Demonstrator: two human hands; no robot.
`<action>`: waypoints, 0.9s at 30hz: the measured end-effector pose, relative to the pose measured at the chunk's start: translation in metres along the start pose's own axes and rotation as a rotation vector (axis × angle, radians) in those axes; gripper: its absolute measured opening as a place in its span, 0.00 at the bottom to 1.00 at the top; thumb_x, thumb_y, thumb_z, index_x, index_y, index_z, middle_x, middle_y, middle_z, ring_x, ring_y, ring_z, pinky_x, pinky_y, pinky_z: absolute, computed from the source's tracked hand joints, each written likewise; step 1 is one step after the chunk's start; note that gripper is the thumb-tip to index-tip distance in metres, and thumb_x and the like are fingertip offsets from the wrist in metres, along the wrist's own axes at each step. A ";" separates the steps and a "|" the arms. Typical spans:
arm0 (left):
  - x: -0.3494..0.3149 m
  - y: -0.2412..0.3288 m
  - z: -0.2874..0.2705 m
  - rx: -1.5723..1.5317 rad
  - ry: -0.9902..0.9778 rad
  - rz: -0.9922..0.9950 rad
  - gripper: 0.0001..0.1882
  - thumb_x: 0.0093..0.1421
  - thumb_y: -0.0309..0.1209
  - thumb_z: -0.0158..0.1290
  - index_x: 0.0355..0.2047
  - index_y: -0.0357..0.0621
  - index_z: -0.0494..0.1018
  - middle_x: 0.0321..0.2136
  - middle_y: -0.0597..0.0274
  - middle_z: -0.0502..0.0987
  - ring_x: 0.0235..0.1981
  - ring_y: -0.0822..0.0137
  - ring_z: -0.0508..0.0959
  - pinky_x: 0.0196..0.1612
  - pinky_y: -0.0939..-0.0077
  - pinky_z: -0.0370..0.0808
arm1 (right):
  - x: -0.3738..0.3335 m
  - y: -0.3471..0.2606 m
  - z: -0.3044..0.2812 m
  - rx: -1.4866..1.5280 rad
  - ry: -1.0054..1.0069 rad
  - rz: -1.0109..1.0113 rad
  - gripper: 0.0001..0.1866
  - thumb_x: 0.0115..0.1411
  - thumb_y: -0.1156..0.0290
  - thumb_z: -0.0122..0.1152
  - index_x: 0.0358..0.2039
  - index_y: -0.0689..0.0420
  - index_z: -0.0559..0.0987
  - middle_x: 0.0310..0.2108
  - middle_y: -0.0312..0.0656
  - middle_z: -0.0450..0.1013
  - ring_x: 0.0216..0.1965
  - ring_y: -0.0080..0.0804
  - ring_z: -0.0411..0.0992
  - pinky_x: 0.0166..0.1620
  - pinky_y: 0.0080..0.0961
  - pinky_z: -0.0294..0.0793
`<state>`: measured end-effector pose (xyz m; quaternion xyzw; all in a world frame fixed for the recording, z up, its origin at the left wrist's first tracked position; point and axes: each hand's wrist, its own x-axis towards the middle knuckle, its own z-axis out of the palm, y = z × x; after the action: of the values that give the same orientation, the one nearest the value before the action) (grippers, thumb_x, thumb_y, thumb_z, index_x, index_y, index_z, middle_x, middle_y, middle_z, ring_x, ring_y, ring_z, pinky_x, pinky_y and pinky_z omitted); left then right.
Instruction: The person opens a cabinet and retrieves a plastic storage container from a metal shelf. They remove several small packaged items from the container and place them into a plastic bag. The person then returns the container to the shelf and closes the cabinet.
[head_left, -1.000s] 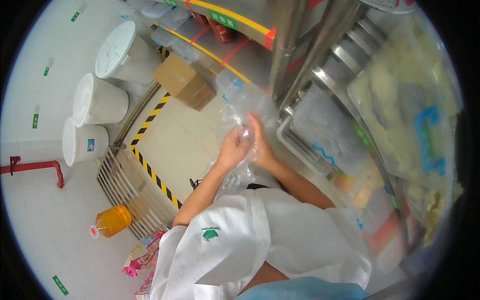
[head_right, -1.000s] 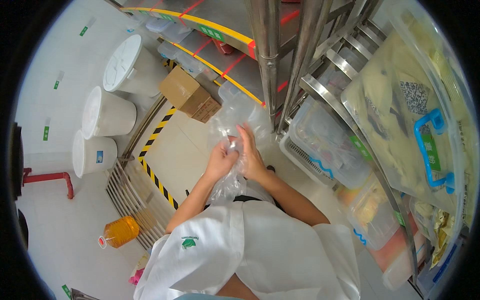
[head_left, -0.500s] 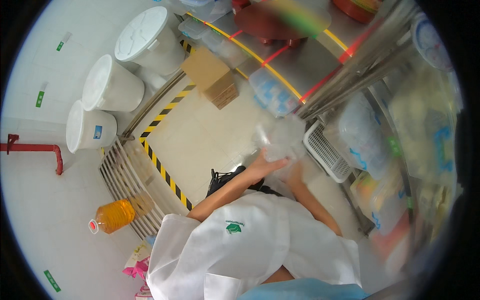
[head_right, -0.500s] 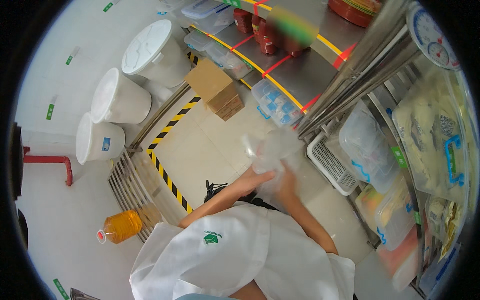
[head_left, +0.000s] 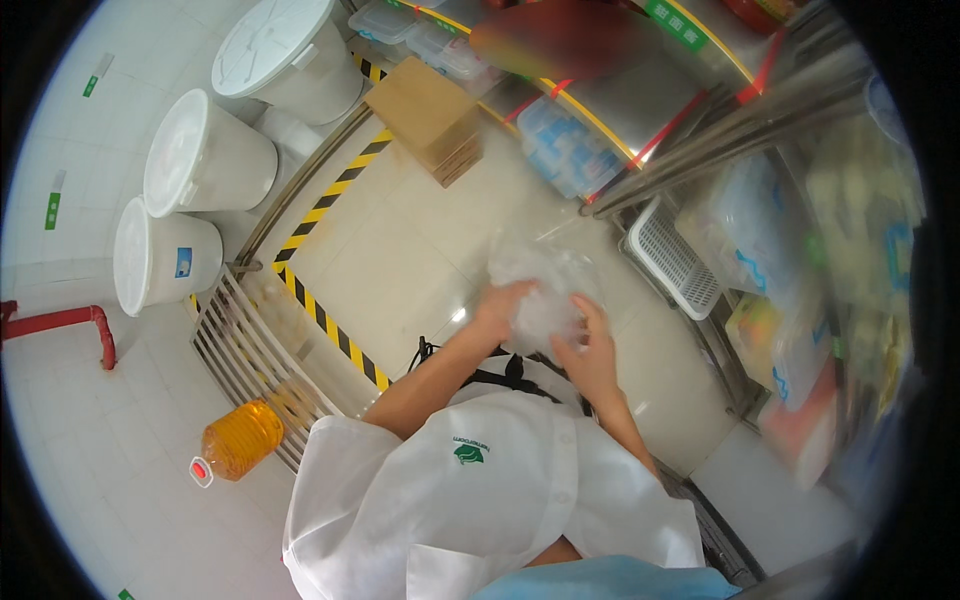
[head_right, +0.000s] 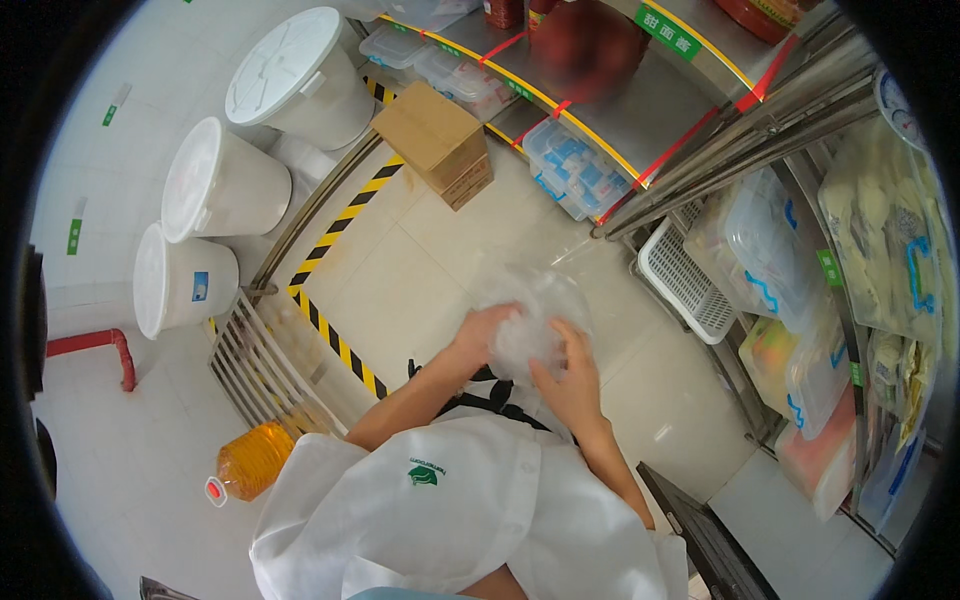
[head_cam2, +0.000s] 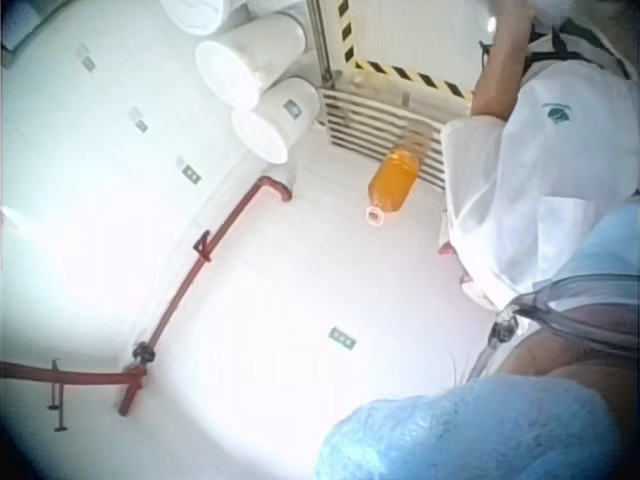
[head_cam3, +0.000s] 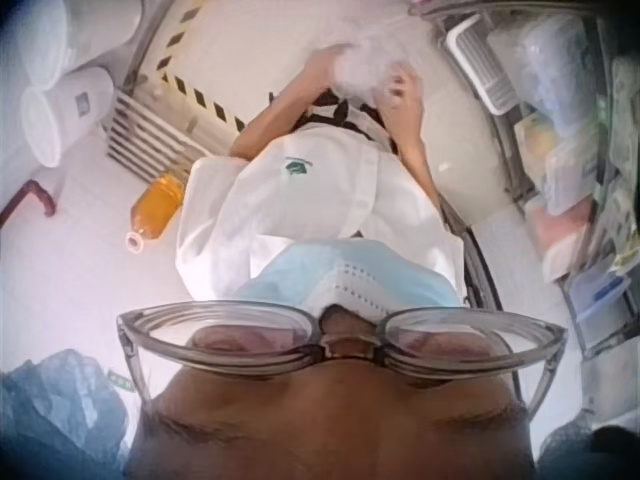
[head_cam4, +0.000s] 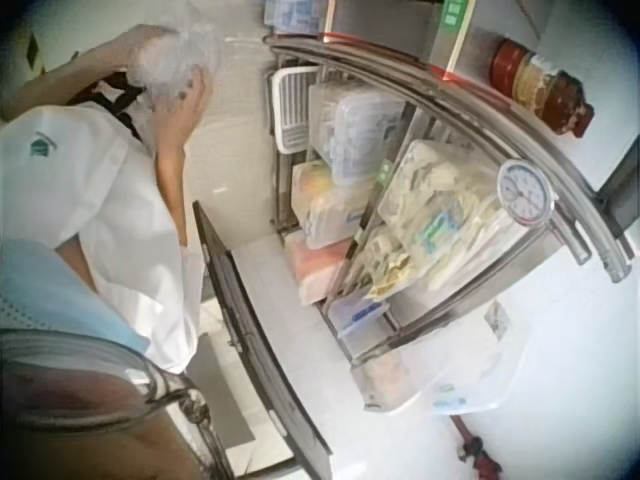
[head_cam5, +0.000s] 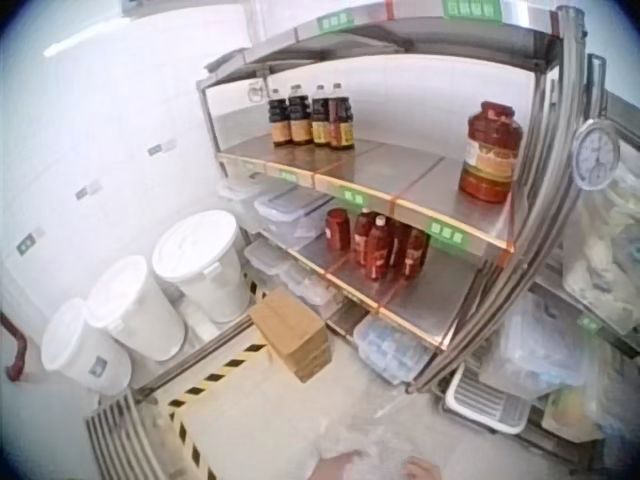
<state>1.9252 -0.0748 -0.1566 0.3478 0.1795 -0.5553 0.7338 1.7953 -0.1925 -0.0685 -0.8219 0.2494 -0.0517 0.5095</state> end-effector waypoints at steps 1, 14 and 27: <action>0.002 0.003 -0.017 -0.156 0.012 -0.025 0.13 0.58 0.29 0.43 0.41 0.32 0.68 0.36 0.52 0.73 0.38 0.59 0.74 0.44 0.63 0.71 | -0.007 -0.009 -0.002 0.004 0.069 -0.022 0.37 0.39 0.67 0.67 0.51 0.61 0.63 0.52 0.48 0.61 0.45 0.42 0.66 0.43 0.31 0.69; -0.069 -0.143 -0.003 0.421 -0.304 -0.350 0.12 0.57 0.32 0.45 0.40 0.44 0.69 0.31 0.60 0.73 0.33 0.68 0.74 0.37 0.70 0.72 | -0.155 -0.007 0.038 -0.212 0.198 -0.042 0.53 0.29 0.74 0.72 0.58 0.55 0.54 0.59 0.53 0.45 0.58 0.52 0.50 0.57 0.38 0.57; -0.221 -0.271 -0.027 1.386 -0.629 0.116 0.39 0.48 0.42 0.57 0.54 0.38 0.53 0.47 0.48 0.65 0.50 0.56 0.66 0.50 0.66 0.64 | -0.356 0.073 0.126 0.108 1.000 0.264 0.40 0.41 0.71 0.65 0.54 0.61 0.57 0.53 0.52 0.56 0.54 0.47 0.57 0.53 0.34 0.60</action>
<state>1.6033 0.0579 -0.1161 0.5632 -0.4461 -0.5744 0.3922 1.5025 0.0482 -0.1311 -0.6308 0.5607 -0.3863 0.3721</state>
